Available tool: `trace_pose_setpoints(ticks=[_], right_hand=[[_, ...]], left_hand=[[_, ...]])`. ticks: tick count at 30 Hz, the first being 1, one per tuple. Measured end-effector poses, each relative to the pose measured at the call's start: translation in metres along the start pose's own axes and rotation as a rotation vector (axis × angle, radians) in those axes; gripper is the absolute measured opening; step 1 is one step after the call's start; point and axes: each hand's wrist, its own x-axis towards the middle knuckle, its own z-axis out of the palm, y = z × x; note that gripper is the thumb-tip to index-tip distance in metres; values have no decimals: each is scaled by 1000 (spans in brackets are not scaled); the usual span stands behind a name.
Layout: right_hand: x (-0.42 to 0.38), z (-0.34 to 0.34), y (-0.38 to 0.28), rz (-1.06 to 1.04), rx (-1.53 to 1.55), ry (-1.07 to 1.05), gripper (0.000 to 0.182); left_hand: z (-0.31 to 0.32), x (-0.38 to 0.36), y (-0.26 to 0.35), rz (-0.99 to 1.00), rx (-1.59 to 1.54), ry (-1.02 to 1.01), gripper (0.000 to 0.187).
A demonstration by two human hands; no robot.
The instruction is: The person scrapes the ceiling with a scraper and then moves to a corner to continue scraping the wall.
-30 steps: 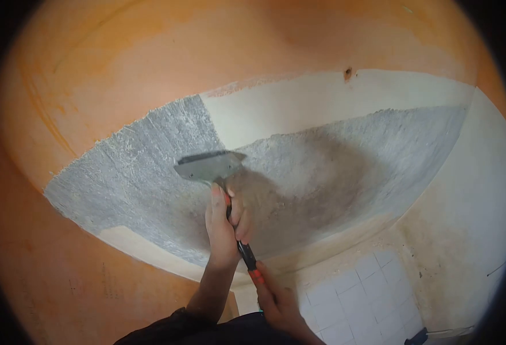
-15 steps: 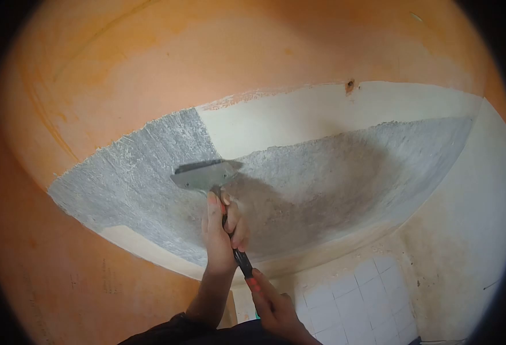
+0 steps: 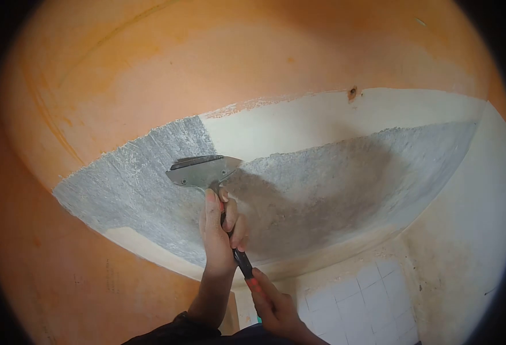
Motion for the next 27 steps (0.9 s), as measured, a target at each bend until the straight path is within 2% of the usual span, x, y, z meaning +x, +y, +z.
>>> trace_pose_setpoints(ticks=[4,10,13,15,18,21,25,27], right_hand=[[-4,-1,9,28,-100,-6,52],[-4,-3,5,-10,44,-41,52],[-6,-1,3,5,-48,-15,52],[-3,-2,-6,39,22,13,51],[-3,-3,-8,93,174,-31,53],[-12,3,1,129,156,-11,53],[-5,-3,-12,62,55,-27,53],[-5,-8,-12,104,219,-81,54]], left_hand=[[-10,-4,-13,-36,-13,36,35],[-3,-3,-4,18,-16,-20,34],[-6,-6,-10,-50,-5,57,33],[-1,-3,-5,26,-30,-11,33],[3,-2,2,4,-12,4,32],[-6,-10,-6,-42,2,40,33],[0,-3,0,16,0,-16,33],[5,-3,2,22,8,22,32]])
